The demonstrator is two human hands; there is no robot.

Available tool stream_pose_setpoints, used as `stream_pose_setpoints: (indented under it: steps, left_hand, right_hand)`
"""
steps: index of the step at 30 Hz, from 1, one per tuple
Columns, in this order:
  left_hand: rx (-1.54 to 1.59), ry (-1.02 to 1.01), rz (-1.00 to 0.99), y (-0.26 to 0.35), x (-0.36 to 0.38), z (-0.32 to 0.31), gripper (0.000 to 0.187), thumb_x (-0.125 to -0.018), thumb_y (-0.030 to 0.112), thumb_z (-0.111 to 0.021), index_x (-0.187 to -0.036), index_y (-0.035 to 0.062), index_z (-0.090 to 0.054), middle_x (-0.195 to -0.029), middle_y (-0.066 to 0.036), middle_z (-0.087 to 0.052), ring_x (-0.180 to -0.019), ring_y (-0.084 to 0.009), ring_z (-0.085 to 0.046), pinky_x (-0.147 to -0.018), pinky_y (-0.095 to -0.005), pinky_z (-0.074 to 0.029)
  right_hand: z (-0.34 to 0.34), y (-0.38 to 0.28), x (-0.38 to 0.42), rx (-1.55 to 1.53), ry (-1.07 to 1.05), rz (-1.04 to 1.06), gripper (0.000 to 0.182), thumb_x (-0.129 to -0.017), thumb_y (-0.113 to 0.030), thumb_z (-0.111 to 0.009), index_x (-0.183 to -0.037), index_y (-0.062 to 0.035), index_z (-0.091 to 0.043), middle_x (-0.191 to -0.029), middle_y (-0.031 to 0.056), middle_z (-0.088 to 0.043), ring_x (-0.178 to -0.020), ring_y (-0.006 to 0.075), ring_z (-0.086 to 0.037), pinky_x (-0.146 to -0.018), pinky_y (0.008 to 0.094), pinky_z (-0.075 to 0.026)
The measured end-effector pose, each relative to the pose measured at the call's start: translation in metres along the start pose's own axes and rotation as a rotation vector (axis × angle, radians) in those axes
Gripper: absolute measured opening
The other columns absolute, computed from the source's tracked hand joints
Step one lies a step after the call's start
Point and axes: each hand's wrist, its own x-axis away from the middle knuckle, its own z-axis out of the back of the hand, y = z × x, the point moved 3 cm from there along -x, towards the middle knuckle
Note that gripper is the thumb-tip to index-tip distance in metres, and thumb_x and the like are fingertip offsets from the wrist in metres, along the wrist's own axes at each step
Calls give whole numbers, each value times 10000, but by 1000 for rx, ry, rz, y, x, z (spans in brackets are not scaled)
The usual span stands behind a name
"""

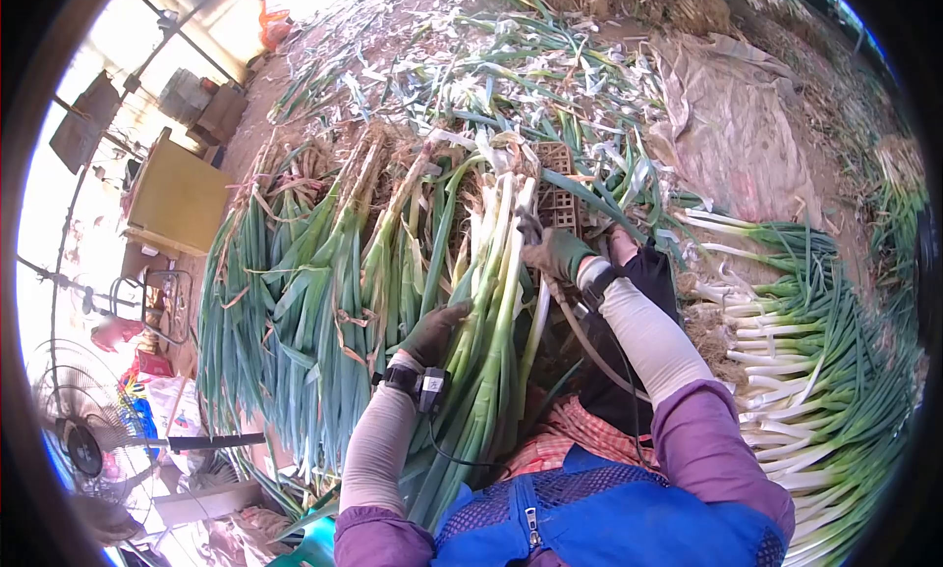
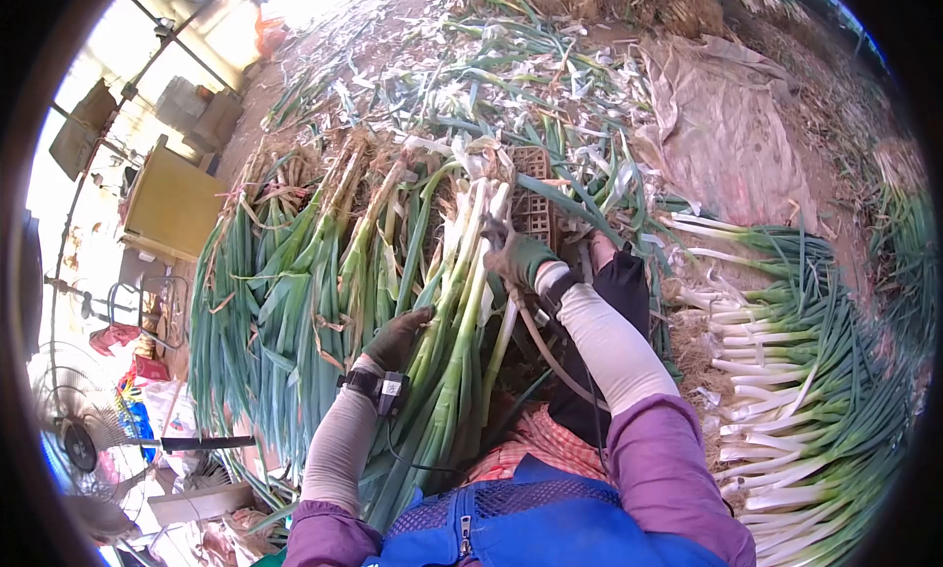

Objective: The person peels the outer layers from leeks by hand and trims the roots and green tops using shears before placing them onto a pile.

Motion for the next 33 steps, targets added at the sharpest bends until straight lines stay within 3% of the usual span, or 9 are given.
stream_pose_setpoints:
  steps: [4, 8, 10, 15, 18, 20, 22, 27, 33]
  left_hand:
    - [-334, 15, 4, 10, 2, 0, 457, -907, 327, -645, -1179, -40, -645, -1056, -104, -690, -904, -179, -658, -834, -309, -512]
    - [-908, 216, 43, 53, -7, 31, 509, -850, 434, -709, -1093, -12, -688, -927, -96, -715, -838, -174, -653, -780, -314, -507]
    - [-1044, 442, -116, 72, -19, 68, 440, -855, 421, -699, -1039, 21, -706, -913, -142, -722, -859, -247, -682, -796, -351, -518]
    - [-1292, 910, -122, 83, -53, 147, 555, -811, 343, -699, -1269, 53, -581, -1261, -199, -614, -1157, -336, -596, -970, -405, -476]
    - [-1552, 1036, -233, 56, -97, 198, 696, -784, 318, -708, -1388, 85, -451, -1429, -193, -464, -1306, -336, -469, -1050, -428, -419]
    - [-1566, 972, -61, 53, -110, 202, 745, -750, 323, -751, -1386, 108, -429, -1419, -170, -448, -1342, -335, -424, -1078, -441, -400]
    - [-1580, 941, 178, 90, -87, 157, 732, -725, 312, -788, -1347, 121, -455, -1371, -139, -487, -1323, -305, -458, -1051, -435, -433]
    - [-1573, 946, 107, 103, -89, 167, 768, -693, 478, -799, -1304, 91, -540, -1298, -201, -569, -1209, -356, -560, -1014, -419, -463]
    - [-1353, 747, 97, 104, -85, 179, 677, -713, 418, -774, -1256, 63, -583, -1269, -213, -616, -1180, -337, -598, -998, -400, -474]
  right_hand:
    - [2, -32, 86, -341, -217, -13, 392, -892, -340, -592, -753, 25, -564, -571, 201, -593, -370, 289, -572, -327, 441, -458]
    - [-12, -7, 100, -412, -193, -22, 453, -846, -394, -633, -976, 35, -566, -587, 115, -568, -440, 217, -569, -429, 368, -484]
    - [-15, -1, 98, -375, -69, 37, 488, -833, -411, -652, -1011, 36, -573, -659, 116, -598, -498, 197, -589, -469, 353, -489]
    - [-17, 0, 82, -337, 25, 23, 528, -807, -429, -674, -1031, 38, -569, -686, 130, -611, -533, 188, -611, -490, 345, -508]
    - [-5, -20, 89, -250, -39, -87, 516, -836, -418, -666, -1096, 23, -601, -854, 157, -675, -756, 251, -663, -711, 366, -516]
    - [-11, -8, 80, -197, 8, -3, 587, -808, -451, -659, -1132, 32, -580, -892, 222, -677, -845, 329, -680, -780, 398, -517]
    - [-13, -6, 76, -113, 64, 58, 586, -785, -465, -643, -1023, 65, -568, -763, 229, -667, -721, 367, -688, -696, 430, -544]
    - [-10, -17, 81, -116, 38, 75, 669, -769, -512, -633, -1104, 64, -579, -947, 303, -664, -943, 419, -664, -843, 446, -512]
    - [-14, -12, 88, -126, -2, -3, 707, -770, -524, -635, -1161, 62, -574, -1012, 305, -661, -1000, 415, -654, -875, 434, -502]
